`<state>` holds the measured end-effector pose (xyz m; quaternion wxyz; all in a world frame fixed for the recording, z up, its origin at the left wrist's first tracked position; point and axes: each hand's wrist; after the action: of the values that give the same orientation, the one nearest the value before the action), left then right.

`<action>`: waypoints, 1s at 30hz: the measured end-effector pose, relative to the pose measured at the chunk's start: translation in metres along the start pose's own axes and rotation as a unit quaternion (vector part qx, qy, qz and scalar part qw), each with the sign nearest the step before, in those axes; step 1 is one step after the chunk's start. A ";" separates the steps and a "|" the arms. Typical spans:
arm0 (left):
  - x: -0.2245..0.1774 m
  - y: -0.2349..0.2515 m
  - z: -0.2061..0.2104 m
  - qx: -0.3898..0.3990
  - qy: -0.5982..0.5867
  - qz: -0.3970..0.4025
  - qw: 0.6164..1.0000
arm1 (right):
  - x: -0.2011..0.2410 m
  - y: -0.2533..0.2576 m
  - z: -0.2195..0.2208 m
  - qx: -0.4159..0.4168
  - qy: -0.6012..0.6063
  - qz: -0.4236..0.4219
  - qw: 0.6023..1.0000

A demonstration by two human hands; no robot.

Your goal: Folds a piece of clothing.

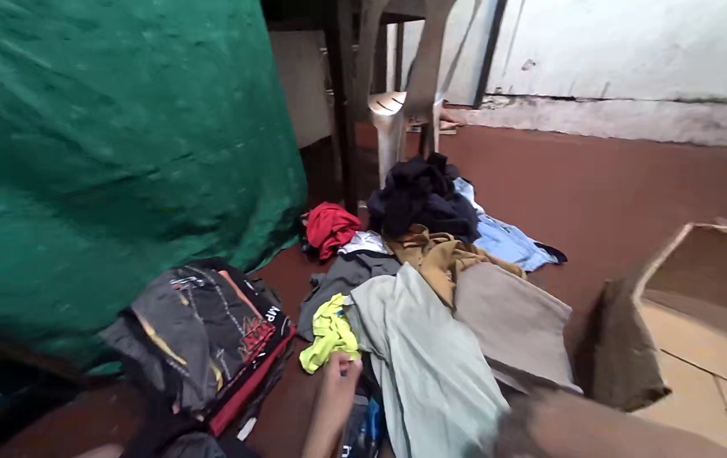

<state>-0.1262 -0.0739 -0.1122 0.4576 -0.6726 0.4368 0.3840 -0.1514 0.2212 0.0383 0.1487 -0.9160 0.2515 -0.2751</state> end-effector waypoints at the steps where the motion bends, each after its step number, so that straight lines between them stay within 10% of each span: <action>1: 0.002 0.019 0.001 -0.051 -0.073 -0.056 0.994 | -0.013 0.034 -0.008 -0.032 0.019 0.003 0.999; 7: 0.013 0.076 0.055 -0.097 -0.313 -0.172 0.929 | -0.060 0.231 -0.002 -0.096 0.049 0.250 0.962; 12: 0.029 0.085 0.067 -0.234 -0.429 -0.111 0.865 | -0.089 0.257 0.020 -0.209 0.186 0.235 0.931; 16: 0.024 0.093 0.068 -0.227 -0.513 -0.124 0.818 | -0.098 0.248 0.028 -0.415 0.506 0.162 0.738; 22: 0.007 0.094 0.054 -0.079 -0.427 -0.095 0.896 | -0.086 0.238 0.017 -0.403 0.744 0.149 0.512; 26: 0.000 0.110 0.047 -0.185 -0.447 -0.038 0.874 | -0.090 0.243 0.023 -0.447 0.536 0.239 0.675; 30: 0.014 0.103 0.038 -0.229 -0.515 -0.036 0.825 | -0.099 0.248 0.045 -0.544 0.174 0.085 0.816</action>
<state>-0.2233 -0.0612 -0.1646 0.4623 -0.4777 0.0124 0.7470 -0.2910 0.0757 -0.1423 -0.3971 -0.7594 0.4587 -0.2349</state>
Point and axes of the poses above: each hand's wrist, its own y-axis towards the middle knuckle, its own z-axis out of the palm, x = y × z, and after that the axes turned 3 degrees about z, right-handed
